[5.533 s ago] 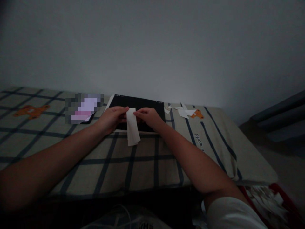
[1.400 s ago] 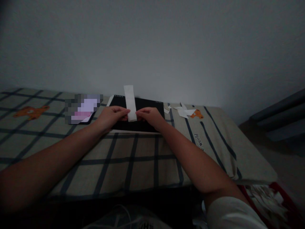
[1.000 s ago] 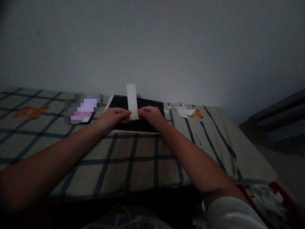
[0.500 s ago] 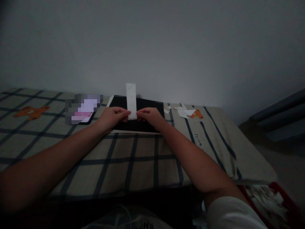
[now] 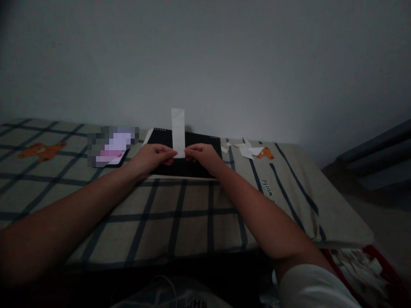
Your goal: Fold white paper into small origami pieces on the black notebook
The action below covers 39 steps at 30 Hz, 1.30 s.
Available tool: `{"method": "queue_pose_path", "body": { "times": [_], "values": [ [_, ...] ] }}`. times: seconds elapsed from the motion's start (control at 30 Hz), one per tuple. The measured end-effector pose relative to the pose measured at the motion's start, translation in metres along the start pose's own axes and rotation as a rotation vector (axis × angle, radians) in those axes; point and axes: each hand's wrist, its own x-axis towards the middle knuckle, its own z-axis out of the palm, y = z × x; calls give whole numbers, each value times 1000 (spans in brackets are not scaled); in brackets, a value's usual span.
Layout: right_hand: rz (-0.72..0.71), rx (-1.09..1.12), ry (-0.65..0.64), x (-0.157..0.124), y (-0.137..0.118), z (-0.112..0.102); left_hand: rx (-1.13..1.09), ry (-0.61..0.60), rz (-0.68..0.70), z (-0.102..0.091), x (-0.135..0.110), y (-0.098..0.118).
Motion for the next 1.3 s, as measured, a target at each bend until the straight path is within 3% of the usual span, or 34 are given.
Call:
{"method": "queue_pose_path", "body": {
  "times": [0.17, 0.4, 0.73, 1.1, 1.3],
  "values": [
    [-5, 7, 3, 1, 2, -1, -25, 14, -3, 1, 1, -3],
    [15, 22, 36, 2, 3, 0, -46, -39, -36, 1, 0, -3],
    [-63, 90, 81, 3, 3, -1, -48, -123, -97, 3, -4, 2],
    [-2, 56, -48, 2, 6, 0, -105, 9, -4, -1, 0, 0],
    [2, 112, -20, 3, 7, 1, -94, -21, -22, 1, -4, 2]
  ]
}}
